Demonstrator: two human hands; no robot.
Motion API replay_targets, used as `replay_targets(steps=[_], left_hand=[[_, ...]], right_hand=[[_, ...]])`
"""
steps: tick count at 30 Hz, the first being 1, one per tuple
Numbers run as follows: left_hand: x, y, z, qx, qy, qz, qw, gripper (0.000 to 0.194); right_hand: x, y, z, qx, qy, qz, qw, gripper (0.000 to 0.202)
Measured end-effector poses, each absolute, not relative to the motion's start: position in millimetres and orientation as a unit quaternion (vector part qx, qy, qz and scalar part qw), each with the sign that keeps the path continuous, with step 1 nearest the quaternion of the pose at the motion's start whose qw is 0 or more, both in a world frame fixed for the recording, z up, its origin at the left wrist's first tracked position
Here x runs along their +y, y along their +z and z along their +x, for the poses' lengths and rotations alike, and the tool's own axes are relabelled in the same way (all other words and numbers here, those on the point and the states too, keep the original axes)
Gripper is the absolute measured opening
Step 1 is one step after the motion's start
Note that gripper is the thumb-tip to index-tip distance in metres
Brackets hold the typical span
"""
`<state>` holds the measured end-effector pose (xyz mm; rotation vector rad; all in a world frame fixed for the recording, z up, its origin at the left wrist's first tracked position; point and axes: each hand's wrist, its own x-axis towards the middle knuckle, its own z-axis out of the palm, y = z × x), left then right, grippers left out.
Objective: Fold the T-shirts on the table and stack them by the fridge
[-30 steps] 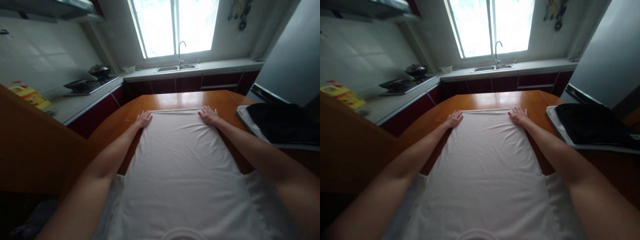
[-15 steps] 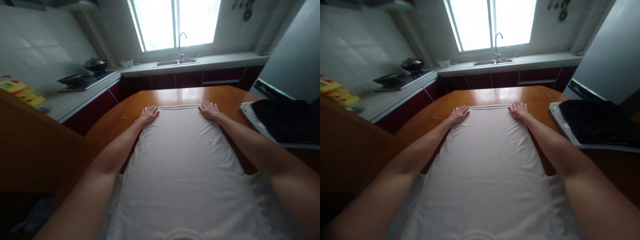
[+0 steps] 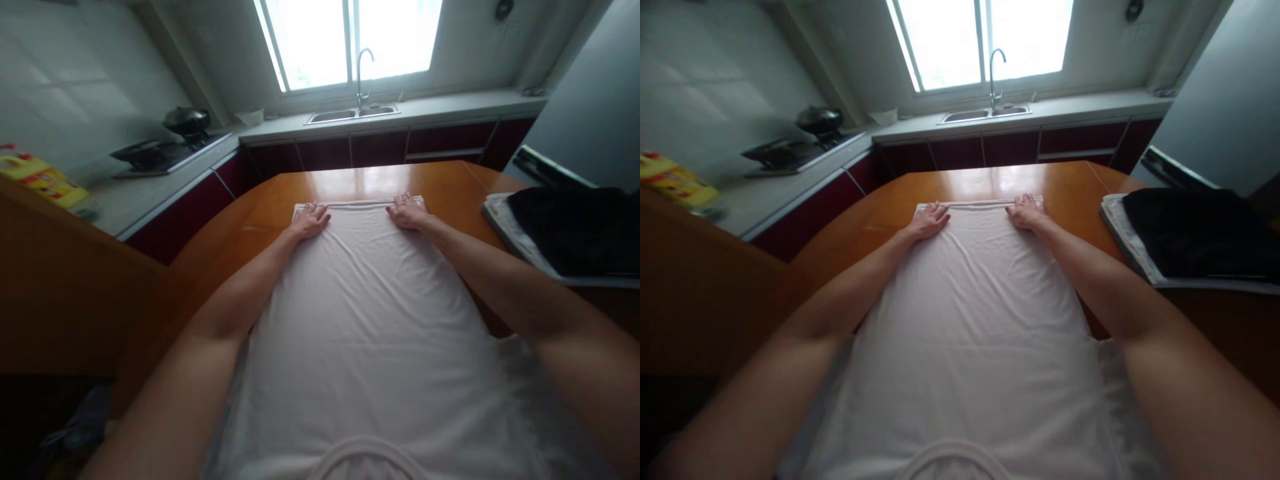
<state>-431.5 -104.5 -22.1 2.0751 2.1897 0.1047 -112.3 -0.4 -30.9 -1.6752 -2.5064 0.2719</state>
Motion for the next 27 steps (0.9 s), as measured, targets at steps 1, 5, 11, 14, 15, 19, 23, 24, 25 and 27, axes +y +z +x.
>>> replay_targets(steps=[1, 5, 11, 14, 15, 19, 23, 24, 25, 27], left_hand=[[-103, -22, -433, 0.727, 0.035, 0.683, 0.063, 0.071], [-89, -16, -440, 0.724, 0.053, 0.685, 0.063, 0.069], [-97, -2, -409, 0.701, 0.129, 0.702, 0.000, 0.063], [-147, 6, -382, 0.632, 0.144, 0.761, -0.010, 0.064], [-170, 9, -376, 0.613, 0.136, 0.778, 0.001, 0.065], [-254, 15, -376, 0.597, 0.103, 0.794, 0.042, 0.070], [-294, 10, -412, 0.664, 0.114, 0.736, 0.061, 0.078], [-299, 10, -422, 0.683, 0.115, 0.719, 0.059, 0.080], [-303, 10, -431, 0.698, 0.115, 0.705, 0.055, 0.082], [-314, 11, -441, 0.716, 0.116, 0.687, 0.042, 0.083]], right_hand=[[4, -32, -111, -0.823, 0.094, -0.558, 0.047, 0.075], [20, -30, -111, -0.828, 0.096, -0.551, 0.045, 0.078], [-5, -10, -122, -0.825, 0.068, -0.529, 0.188, 0.065], [-50, -6, -101, -0.857, 0.070, -0.461, 0.222, 0.063], [-69, -8, -89, -0.866, 0.071, -0.443, 0.220, 0.063], [-137, -27, -30, -0.882, 0.068, -0.432, 0.175, 0.063], [-163, -44, -4, -0.874, 0.050, -0.470, 0.114, 0.067], [-164, -45, -4, -0.870, 0.050, -0.478, 0.112, 0.069], [-162, -44, -6, -0.866, 0.050, -0.484, 0.113, 0.070], [-160, -41, -11, -0.862, 0.053, -0.493, 0.111, 0.072]])
